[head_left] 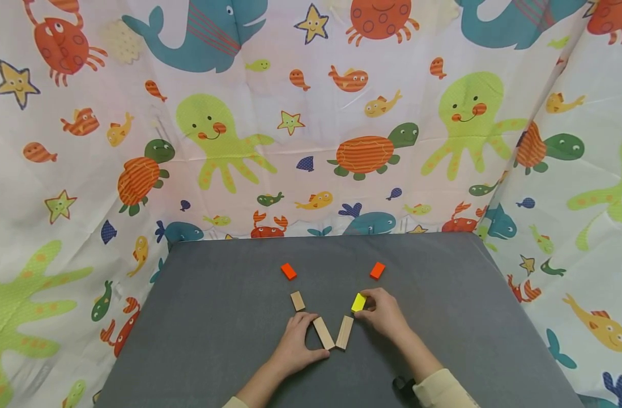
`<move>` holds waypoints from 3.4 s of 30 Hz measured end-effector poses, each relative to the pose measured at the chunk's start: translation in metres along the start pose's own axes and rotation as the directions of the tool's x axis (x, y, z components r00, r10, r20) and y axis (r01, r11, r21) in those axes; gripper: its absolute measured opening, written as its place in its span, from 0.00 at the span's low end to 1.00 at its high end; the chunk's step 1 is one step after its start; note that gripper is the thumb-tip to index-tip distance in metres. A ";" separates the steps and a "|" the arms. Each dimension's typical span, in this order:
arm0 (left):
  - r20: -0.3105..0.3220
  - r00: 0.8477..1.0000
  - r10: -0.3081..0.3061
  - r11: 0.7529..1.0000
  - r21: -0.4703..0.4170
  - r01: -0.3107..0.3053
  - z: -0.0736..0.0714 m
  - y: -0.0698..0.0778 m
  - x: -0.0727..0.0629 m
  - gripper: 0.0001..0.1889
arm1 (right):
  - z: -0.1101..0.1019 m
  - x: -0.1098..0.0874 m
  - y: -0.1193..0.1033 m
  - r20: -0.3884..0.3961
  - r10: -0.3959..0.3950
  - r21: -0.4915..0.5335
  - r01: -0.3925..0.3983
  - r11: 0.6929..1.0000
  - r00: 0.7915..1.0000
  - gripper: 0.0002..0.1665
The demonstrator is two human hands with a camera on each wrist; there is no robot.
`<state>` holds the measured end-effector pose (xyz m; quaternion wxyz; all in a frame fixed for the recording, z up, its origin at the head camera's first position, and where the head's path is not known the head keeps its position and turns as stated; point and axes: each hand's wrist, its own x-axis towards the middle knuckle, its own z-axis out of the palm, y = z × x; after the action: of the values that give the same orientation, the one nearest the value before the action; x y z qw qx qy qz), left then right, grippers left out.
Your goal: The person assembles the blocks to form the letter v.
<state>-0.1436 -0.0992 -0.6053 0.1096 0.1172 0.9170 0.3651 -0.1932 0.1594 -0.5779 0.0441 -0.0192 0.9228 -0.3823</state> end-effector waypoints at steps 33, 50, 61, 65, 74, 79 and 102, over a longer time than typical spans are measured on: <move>0.002 1.000 0.006 1.000 0.014 -0.006 0.000 -0.001 0.000 0.46 | 0.012 0.001 -0.004 0.040 -0.018 -0.047 0.020 0.999 0.999 0.33; 0.003 1.000 -0.002 1.000 0.014 0.002 0.001 -0.001 0.000 0.46 | 0.014 0.003 -0.003 0.026 -0.050 -0.048 0.052 0.998 0.998 0.22; -0.007 1.000 0.002 1.000 0.007 -0.002 0.002 -0.001 0.000 0.45 | 0.016 0.004 -0.003 0.024 -0.056 -0.055 0.057 0.997 0.998 0.22; -0.005 1.000 0.002 1.000 0.007 -0.002 0.002 -0.001 0.000 0.46 | 0.018 0.004 -0.003 0.033 -0.056 -0.060 0.058 0.997 0.998 0.22; -0.009 1.000 0.000 1.000 0.009 0.000 0.001 0.001 -0.001 0.45 | 0.016 0.004 -0.005 0.035 -0.066 -0.058 0.068 0.996 0.997 0.20; -0.005 1.000 -0.010 1.000 0.012 0.010 0.001 0.000 -0.001 0.45 | 0.017 0.003 -0.005 0.030 -0.086 -0.049 0.087 0.995 0.996 0.19; -0.014 1.000 0.019 1.000 0.015 -0.019 0.001 -0.002 -0.002 0.46 | -0.004 0.008 0.001 -0.042 -0.126 0.001 0.127 0.992 0.991 0.23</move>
<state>-0.1420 -0.1003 -0.6075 0.0988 0.1242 0.9193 0.3601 -0.2016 0.1624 -0.5765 0.0003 -0.0695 0.9196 -0.3865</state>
